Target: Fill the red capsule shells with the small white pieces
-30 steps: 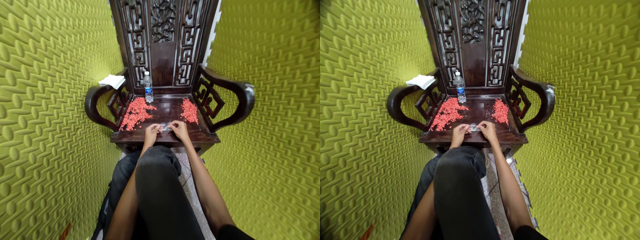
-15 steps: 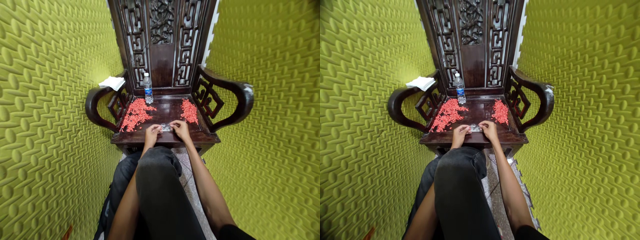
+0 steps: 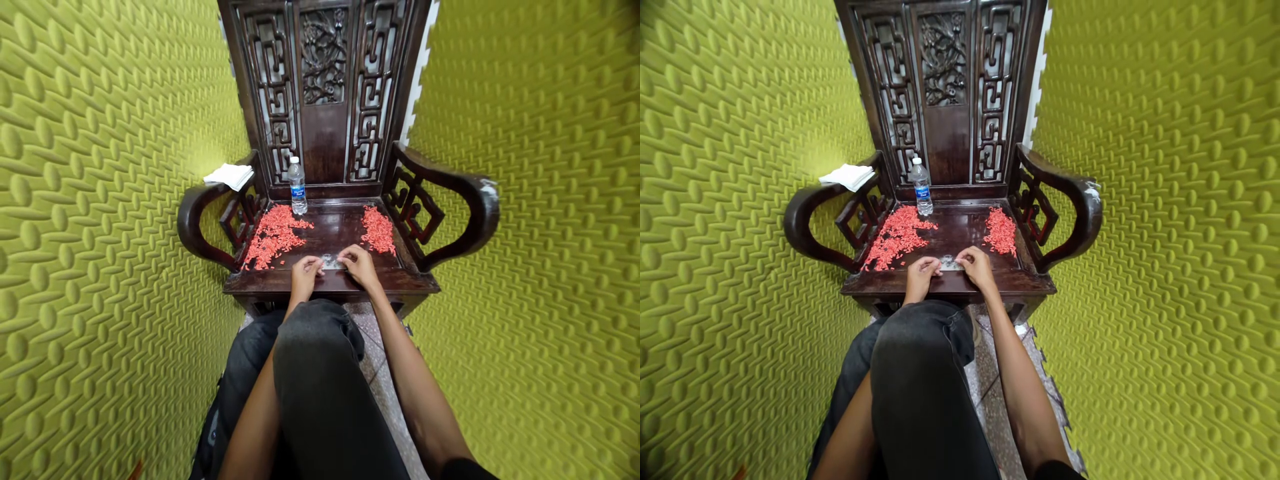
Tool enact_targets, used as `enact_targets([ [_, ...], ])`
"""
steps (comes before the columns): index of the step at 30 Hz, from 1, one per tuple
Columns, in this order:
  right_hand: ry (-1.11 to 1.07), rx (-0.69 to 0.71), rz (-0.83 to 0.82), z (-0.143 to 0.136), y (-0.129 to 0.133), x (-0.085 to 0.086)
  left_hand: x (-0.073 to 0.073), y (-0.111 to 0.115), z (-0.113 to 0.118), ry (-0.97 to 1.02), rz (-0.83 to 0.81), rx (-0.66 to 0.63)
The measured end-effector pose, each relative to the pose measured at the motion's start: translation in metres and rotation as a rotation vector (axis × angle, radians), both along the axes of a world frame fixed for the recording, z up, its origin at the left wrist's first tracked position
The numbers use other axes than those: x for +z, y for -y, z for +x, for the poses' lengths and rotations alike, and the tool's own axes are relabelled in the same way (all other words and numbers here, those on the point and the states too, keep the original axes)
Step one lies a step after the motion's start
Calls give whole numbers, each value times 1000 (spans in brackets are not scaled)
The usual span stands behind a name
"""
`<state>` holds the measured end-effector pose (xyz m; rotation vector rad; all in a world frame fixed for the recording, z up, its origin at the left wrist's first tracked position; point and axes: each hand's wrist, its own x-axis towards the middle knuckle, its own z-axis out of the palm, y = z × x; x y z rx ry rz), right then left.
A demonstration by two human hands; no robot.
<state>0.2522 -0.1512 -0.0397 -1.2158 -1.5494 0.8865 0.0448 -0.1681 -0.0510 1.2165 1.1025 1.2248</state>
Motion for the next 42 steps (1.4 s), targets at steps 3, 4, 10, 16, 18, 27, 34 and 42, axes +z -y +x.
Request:
enact_targets([
  [3,-38,11,-17,0,0,1,2,0,0,23,8,2],
  [4,-56,21,-30,-2,-1,2,3,0,1,33,12,1],
  [10,-184,113,-92,-21,0,5,9,4,2,110,53,24],
  [16,-285,135,-100,-32,13,1,18,8,4,159,68,31],
  [18,-297,129,-94,-31,14,-1,20,8,4,161,61,21],
  [27,-243,91,-20,-30,11,-6,26,12,3,195,30,-5],
  [34,-202,81,70,-31,14,-2,28,12,2,193,26,-22],
  [42,-168,74,159,-32,14,0,30,13,2,176,23,-39],
])
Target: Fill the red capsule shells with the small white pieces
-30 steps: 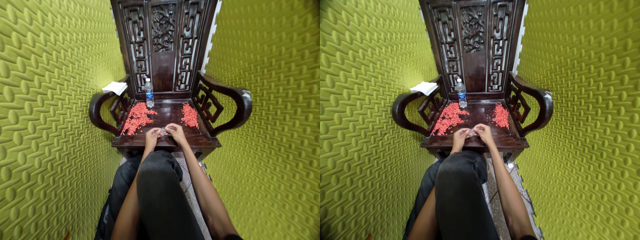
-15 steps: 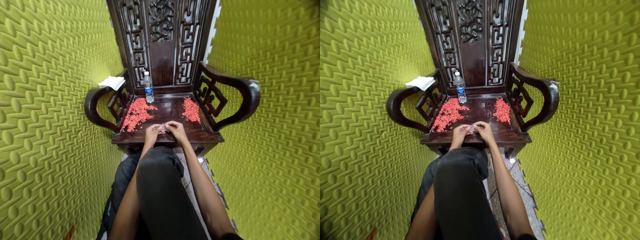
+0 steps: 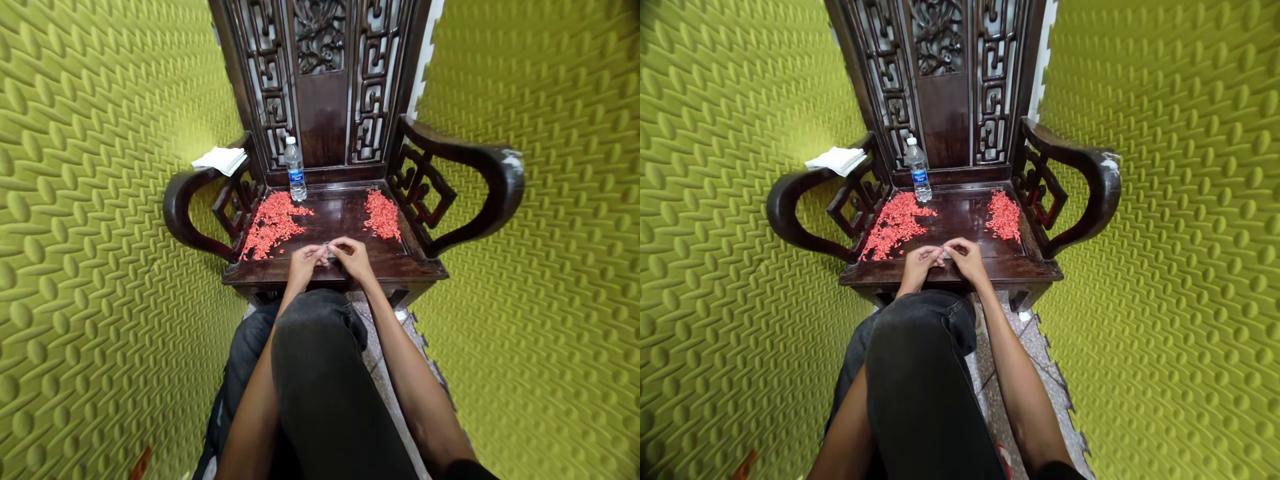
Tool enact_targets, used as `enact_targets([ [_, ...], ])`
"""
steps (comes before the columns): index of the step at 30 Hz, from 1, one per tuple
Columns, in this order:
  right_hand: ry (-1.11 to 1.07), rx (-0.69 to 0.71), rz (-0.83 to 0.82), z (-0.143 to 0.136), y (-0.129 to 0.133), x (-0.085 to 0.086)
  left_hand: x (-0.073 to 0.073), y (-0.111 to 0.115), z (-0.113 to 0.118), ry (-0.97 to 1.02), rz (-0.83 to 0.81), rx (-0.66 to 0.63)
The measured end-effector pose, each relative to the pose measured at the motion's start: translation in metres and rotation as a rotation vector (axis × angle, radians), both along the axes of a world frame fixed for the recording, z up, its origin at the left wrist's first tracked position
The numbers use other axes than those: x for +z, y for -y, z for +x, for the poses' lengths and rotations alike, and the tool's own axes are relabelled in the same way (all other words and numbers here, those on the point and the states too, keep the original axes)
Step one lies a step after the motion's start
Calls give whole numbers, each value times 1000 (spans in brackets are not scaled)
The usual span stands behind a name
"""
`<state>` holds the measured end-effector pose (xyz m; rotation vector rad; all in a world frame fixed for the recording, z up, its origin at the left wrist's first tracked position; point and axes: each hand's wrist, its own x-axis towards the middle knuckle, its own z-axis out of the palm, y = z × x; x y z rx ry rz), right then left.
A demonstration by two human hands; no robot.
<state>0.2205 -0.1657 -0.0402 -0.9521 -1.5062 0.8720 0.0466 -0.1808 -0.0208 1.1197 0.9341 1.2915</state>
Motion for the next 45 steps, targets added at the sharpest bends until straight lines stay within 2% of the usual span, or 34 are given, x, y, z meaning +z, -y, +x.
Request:
enact_targets([
  [20,73,-52,59,-3,6,4,-3,0,2,-2,27,33],
  [27,87,-85,42,-4,7,4,-2,1,4,-11,40,54],
  [45,134,-72,-17,-7,9,4,-3,1,5,-87,104,126],
])
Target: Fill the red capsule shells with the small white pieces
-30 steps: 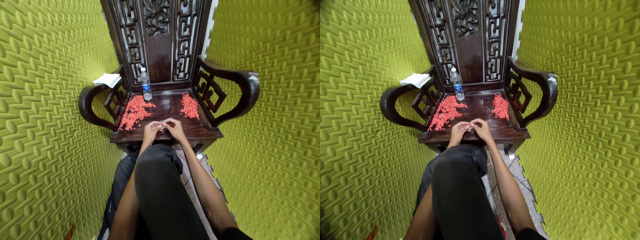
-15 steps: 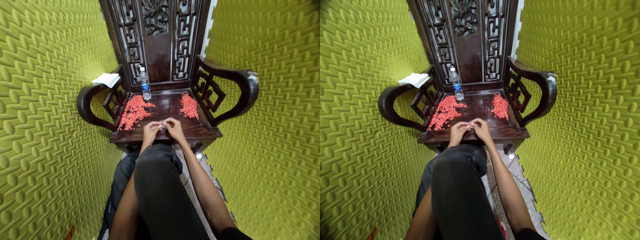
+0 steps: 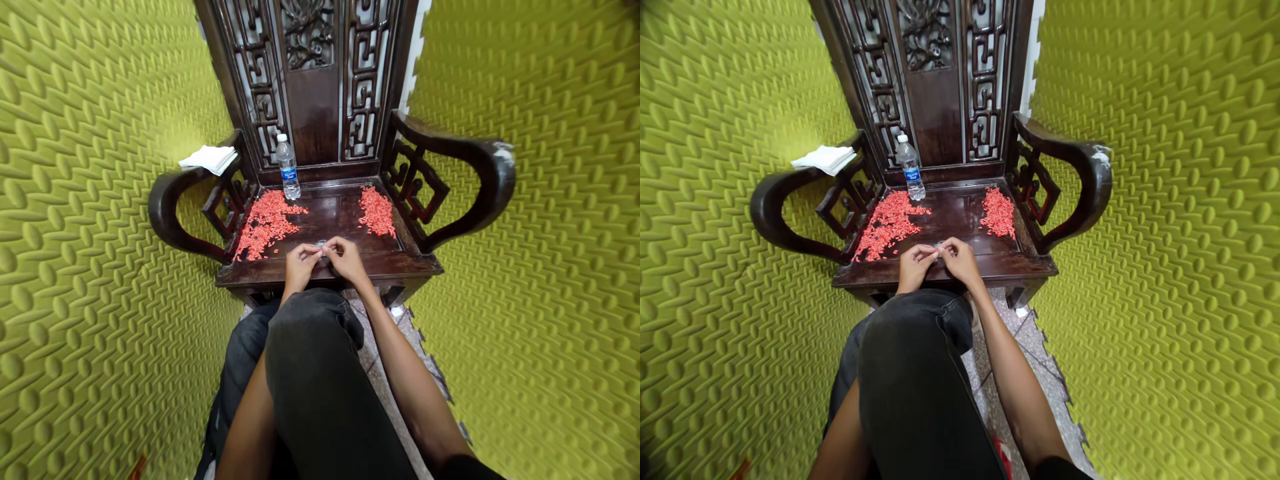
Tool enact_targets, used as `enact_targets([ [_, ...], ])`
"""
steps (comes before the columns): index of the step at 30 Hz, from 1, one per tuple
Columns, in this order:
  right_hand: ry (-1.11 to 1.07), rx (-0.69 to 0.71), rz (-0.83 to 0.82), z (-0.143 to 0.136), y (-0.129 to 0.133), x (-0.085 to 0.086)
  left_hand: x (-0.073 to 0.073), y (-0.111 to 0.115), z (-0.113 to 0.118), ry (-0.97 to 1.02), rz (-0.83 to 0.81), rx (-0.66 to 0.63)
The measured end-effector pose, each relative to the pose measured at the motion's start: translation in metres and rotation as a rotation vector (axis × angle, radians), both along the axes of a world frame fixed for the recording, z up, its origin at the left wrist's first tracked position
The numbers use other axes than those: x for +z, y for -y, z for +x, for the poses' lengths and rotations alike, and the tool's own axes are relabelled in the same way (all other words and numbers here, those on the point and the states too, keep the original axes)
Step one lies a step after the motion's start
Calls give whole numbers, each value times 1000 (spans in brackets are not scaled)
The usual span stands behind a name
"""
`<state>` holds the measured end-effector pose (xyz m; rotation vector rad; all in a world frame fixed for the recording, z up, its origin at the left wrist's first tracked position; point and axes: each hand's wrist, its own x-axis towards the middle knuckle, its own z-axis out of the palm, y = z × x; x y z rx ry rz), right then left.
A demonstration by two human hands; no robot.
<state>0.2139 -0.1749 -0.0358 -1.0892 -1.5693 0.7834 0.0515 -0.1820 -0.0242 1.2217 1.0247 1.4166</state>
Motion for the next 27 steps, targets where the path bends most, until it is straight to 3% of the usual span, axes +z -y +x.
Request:
enact_targets([
  [27,-118,58,-11,1,4,7,2,1,-1,4,-24,-55],
])
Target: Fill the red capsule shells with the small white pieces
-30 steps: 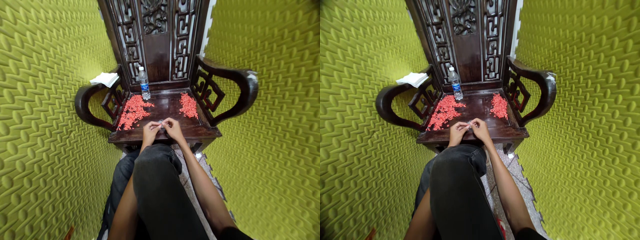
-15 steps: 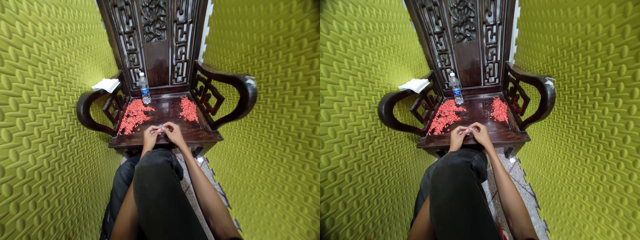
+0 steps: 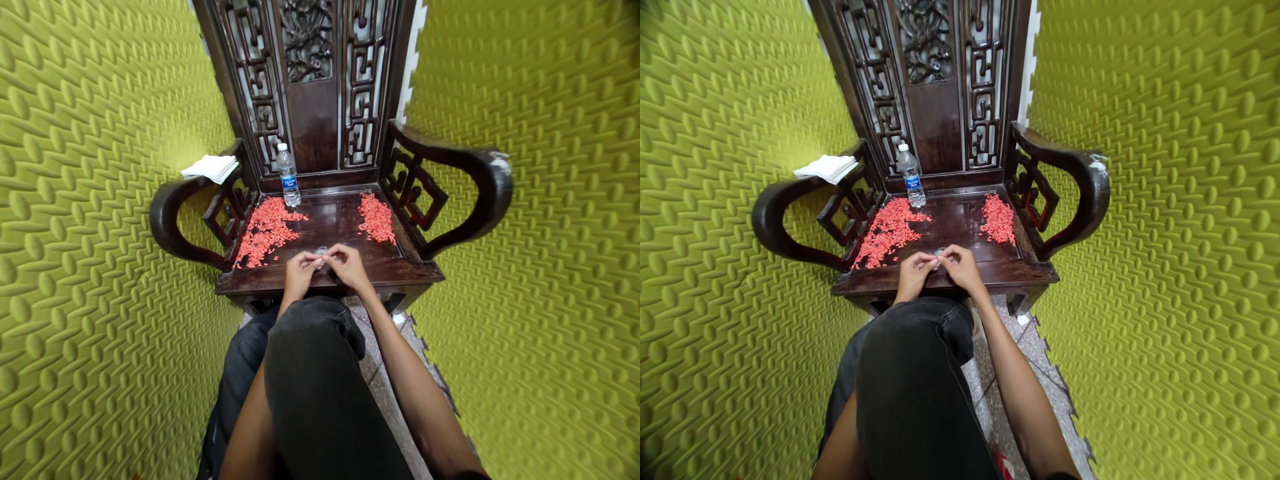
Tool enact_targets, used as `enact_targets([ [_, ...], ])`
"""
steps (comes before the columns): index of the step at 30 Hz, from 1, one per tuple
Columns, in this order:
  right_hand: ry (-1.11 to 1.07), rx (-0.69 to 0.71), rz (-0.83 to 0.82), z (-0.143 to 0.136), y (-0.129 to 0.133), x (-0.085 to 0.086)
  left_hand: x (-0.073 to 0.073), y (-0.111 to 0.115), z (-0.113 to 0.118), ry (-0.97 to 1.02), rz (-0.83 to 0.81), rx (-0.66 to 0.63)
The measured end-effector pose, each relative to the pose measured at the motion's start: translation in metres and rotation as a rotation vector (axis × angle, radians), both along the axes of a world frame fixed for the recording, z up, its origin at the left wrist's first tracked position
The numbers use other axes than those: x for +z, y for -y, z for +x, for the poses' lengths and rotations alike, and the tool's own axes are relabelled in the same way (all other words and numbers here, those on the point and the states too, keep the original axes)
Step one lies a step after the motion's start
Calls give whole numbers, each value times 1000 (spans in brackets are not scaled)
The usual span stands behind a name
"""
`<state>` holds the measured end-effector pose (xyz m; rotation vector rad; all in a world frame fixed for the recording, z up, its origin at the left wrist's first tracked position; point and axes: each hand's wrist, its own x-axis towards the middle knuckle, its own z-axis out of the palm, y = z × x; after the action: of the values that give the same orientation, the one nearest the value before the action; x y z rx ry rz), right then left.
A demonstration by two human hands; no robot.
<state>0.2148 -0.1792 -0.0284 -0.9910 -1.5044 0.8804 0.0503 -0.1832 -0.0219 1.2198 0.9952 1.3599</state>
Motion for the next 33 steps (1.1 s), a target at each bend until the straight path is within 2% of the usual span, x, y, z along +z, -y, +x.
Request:
enact_targets([
  [6,-25,42,-31,2,-3,0,-1,0,-2,5,-9,-4],
  [15,-7,118,-102,5,-9,-9,-3,0,-3,37,-28,37],
  [23,25,110,-107,2,-8,-13,-2,1,-1,21,-5,86],
  [29,25,45,-107,1,-7,-16,4,0,0,-169,36,83],
  [33,-17,-26,-134,4,-12,-18,14,-7,-30,-432,68,185],
])
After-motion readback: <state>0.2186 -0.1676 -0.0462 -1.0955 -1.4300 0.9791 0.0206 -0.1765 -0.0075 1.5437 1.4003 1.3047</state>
